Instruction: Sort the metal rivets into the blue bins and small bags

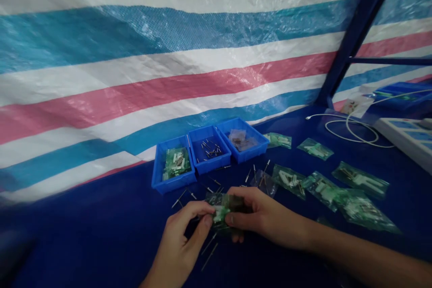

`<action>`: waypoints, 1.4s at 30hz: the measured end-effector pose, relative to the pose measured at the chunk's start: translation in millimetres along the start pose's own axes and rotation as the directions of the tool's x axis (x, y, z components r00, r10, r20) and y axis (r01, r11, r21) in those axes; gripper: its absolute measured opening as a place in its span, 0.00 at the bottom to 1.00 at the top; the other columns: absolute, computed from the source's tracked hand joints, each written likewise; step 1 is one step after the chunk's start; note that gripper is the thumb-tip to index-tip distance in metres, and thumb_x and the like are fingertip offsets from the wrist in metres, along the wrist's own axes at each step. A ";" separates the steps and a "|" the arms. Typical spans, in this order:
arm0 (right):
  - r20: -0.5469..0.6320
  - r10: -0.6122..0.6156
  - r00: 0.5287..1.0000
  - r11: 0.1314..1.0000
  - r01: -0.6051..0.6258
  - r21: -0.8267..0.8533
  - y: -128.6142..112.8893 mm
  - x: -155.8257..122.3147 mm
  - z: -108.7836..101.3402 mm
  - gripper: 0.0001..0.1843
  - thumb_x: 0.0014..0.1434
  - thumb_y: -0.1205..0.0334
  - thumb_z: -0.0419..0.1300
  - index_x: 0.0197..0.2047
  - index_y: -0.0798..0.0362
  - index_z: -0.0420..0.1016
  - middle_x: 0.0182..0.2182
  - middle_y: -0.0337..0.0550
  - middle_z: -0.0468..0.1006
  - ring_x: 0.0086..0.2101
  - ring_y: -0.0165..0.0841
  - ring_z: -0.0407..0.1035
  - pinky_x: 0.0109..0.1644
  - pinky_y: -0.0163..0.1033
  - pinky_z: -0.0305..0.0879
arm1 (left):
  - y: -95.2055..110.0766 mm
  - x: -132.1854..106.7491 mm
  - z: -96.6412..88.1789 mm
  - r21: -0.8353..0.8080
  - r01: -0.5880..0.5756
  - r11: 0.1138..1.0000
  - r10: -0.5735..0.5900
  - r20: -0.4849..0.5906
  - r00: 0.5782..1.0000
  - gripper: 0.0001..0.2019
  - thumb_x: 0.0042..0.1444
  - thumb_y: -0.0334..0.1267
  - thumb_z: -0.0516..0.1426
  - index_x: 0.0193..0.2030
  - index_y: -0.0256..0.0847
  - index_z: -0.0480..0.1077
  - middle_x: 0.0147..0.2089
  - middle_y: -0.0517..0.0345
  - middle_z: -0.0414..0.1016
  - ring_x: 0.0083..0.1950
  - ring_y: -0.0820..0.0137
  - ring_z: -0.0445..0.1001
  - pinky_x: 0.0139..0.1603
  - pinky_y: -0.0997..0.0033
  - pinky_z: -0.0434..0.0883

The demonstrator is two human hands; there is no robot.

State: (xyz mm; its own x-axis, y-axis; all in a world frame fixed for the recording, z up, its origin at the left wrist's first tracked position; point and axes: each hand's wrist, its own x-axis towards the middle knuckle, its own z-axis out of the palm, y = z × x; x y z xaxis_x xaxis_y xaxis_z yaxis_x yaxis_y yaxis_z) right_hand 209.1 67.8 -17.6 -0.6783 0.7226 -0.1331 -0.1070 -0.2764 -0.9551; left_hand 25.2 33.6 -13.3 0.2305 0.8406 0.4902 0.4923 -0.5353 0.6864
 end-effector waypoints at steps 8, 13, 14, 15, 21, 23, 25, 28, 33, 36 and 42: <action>0.016 -0.006 1.000 0.989 0.004 0.147 -7.2 -2.1 -3.5 0.24 0.48 0.56 0.65 0.46 0.54 0.62 0.25 0.34 0.71 0.19 0.23 0.66 0.25 0.30 0.61 | -0.3 2.3 -3.4 0.109 -0.180 0.978 0.175 0.056 0.983 0.12 0.57 0.29 0.52 0.45 0.47 0.70 0.38 0.60 0.77 0.38 0.75 0.77 0.37 0.80 0.74; 0.027 -0.010 1.000 0.995 0.007 0.103 -7.9 -4.8 -0.5 0.26 0.51 0.51 0.62 0.50 0.53 0.61 0.25 0.34 0.68 0.23 0.24 0.66 0.29 0.33 0.62 | -1.1 3.6 -5.3 0.221 -0.297 0.929 0.302 0.012 0.953 0.07 0.59 0.38 0.54 0.41 0.42 0.71 0.30 0.60 0.77 0.30 0.74 0.76 0.30 0.79 0.73; 0.041 -0.034 0.999 0.996 0.030 0.083 -8.5 -5.6 -0.2 0.25 0.51 0.50 0.62 0.48 0.53 0.63 0.27 0.36 0.68 0.26 0.25 0.66 0.31 0.33 0.62 | -1.0 3.6 -5.7 0.234 -0.301 0.925 0.312 -0.012 0.950 0.07 0.59 0.37 0.54 0.40 0.42 0.72 0.28 0.60 0.76 0.28 0.74 0.75 0.28 0.79 0.72; 0.059 -0.053 0.997 0.997 0.050 0.057 -9.2 -6.5 0.0 0.24 0.50 0.50 0.63 0.46 0.53 0.65 0.30 0.37 0.68 0.29 0.26 0.65 0.33 0.34 0.62 | -0.7 3.5 -6.0 0.244 -0.300 0.922 0.317 -0.033 0.948 0.06 0.59 0.37 0.54 0.39 0.42 0.72 0.27 0.61 0.75 0.26 0.75 0.74 0.27 0.79 0.72; -0.023 -0.174 0.984 0.879 0.145 -0.453 -11.5 -10.9 -0.2 0.11 0.54 0.56 0.60 0.39 0.53 0.70 0.29 0.36 0.67 0.27 0.25 0.58 0.30 0.31 0.56 | 2.3 -0.3 -4.0 0.317 -0.225 0.921 0.251 -0.042 0.967 0.05 0.56 0.34 0.55 0.35 0.42 0.74 0.26 0.61 0.70 0.25 0.75 0.71 0.24 0.79 0.70; -0.028 -0.209 0.978 0.788 0.151 -0.597 -11.5 -11.3 -0.2 0.13 0.59 0.55 0.54 0.31 0.56 0.70 0.22 0.35 0.64 0.23 0.24 0.56 0.27 0.31 0.52 | 2.1 -2.8 -3.5 0.336 -0.217 0.917 0.238 -0.021 0.971 0.05 0.56 0.33 0.55 0.36 0.42 0.73 0.29 0.60 0.71 0.29 0.73 0.73 0.28 0.78 0.72; -0.032 -0.193 0.981 0.786 0.134 -0.603 -11.0 -10.6 -0.6 0.17 0.60 0.53 0.52 0.26 0.56 0.66 0.19 0.34 0.62 0.21 0.23 0.55 0.24 0.30 0.51 | 0.4 -5.3 -3.2 0.353 -0.166 0.921 0.196 -0.049 0.979 0.09 0.57 0.32 0.53 0.44 0.42 0.70 0.35 0.57 0.74 0.35 0.71 0.75 0.34 0.77 0.73; -0.069 -0.127 0.990 0.899 0.086 -0.429 -9.0 -7.2 -1.8 0.20 0.61 0.48 0.49 0.26 0.55 0.62 0.18 0.34 0.64 0.19 0.22 0.58 0.21 0.28 0.54 | -3.1 -6.6 -3.2 0.371 -0.171 0.913 0.209 -0.065 0.976 0.16 0.58 0.29 0.49 0.53 0.41 0.64 0.41 0.54 0.76 0.41 0.69 0.76 0.39 0.75 0.74; 0.008 -0.038 0.999 0.986 0.039 -0.164 -5.0 -3.1 -1.7 0.24 0.56 0.40 0.51 0.27 0.56 0.62 0.18 0.34 0.66 0.15 0.20 0.57 0.18 0.26 0.53 | -2.2 -0.9 -4.5 0.386 -0.387 0.837 0.404 0.040 0.914 0.15 0.55 0.27 0.52 0.49 0.41 0.70 0.41 0.53 0.77 0.40 0.68 0.76 0.39 0.73 0.74; 0.002 -0.017 1.000 0.995 0.017 -0.102 -7.5 -6.5 0.9 0.20 0.54 0.47 0.58 0.36 0.58 0.68 0.23 0.35 0.67 0.16 0.18 0.59 0.19 0.26 0.55 | 1.9 2.2 -6.1 0.384 -0.403 0.831 0.439 -0.006 0.899 0.10 0.56 0.31 0.54 0.44 0.40 0.72 0.35 0.54 0.78 0.35 0.68 0.76 0.34 0.72 0.75; 0.004 -0.020 1.000 0.997 0.021 -0.080 -14.7 -14.6 3.2 0.39 0.44 0.54 0.68 0.58 0.46 0.58 0.39 0.40 0.70 0.23 0.22 0.63 0.25 0.29 0.58 | 9.4 6.0 -7.2 0.322 -0.324 0.890 0.364 -0.071 0.929 0.06 0.57 0.32 0.54 0.37 0.42 0.73 0.27 0.59 0.77 0.27 0.71 0.74 0.26 0.73 0.72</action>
State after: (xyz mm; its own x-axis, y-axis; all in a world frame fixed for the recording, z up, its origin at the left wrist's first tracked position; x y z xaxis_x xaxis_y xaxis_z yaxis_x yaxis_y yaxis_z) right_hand 218.3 59.2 -0.7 -0.6789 0.7256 -0.1125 -0.0627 -0.2100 -0.9757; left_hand 25.2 33.1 -0.1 0.3333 0.5801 0.7432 0.6334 -0.7217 0.2792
